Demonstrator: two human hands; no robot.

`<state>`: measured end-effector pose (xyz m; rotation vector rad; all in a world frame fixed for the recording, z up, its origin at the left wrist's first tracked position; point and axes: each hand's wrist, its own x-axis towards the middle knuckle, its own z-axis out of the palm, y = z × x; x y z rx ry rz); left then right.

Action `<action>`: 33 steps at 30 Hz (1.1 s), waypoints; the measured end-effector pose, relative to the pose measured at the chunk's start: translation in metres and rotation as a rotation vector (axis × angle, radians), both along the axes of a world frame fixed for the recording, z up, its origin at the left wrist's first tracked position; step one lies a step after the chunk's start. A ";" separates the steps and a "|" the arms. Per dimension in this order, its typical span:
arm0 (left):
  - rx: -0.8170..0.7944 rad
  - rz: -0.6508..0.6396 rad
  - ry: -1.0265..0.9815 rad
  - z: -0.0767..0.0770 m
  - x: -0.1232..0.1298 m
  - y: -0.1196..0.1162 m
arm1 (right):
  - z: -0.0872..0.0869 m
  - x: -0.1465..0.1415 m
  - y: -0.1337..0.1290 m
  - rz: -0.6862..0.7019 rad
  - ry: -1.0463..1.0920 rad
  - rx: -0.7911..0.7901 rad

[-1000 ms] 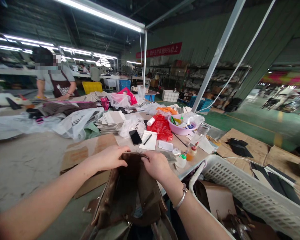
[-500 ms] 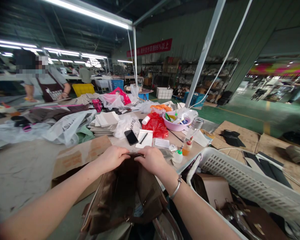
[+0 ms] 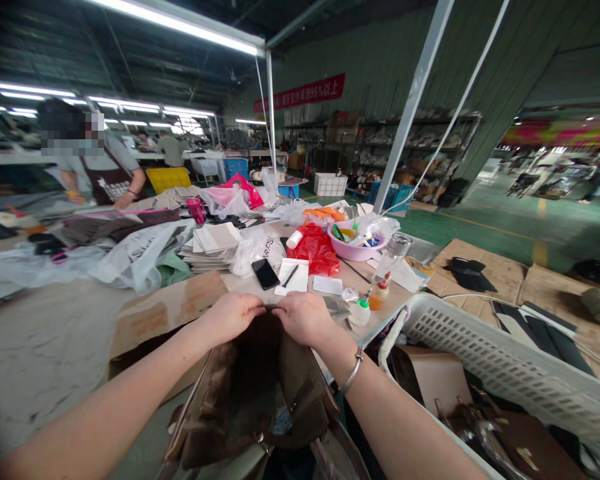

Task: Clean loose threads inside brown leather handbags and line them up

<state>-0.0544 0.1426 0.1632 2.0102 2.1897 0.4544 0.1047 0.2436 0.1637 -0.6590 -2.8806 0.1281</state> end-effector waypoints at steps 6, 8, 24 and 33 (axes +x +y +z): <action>-0.012 0.020 -0.021 0.001 0.000 -0.001 | 0.003 0.006 0.006 0.093 0.005 -0.050; 0.003 0.011 -0.017 0.000 -0.001 0.000 | 0.005 0.006 0.006 0.150 0.057 -0.079; 0.063 0.105 -0.048 -0.005 -0.008 -0.011 | 0.002 -0.004 0.010 0.184 0.025 -0.003; 0.078 0.081 -0.063 -0.004 -0.001 -0.006 | 0.000 -0.001 0.013 0.157 0.028 0.009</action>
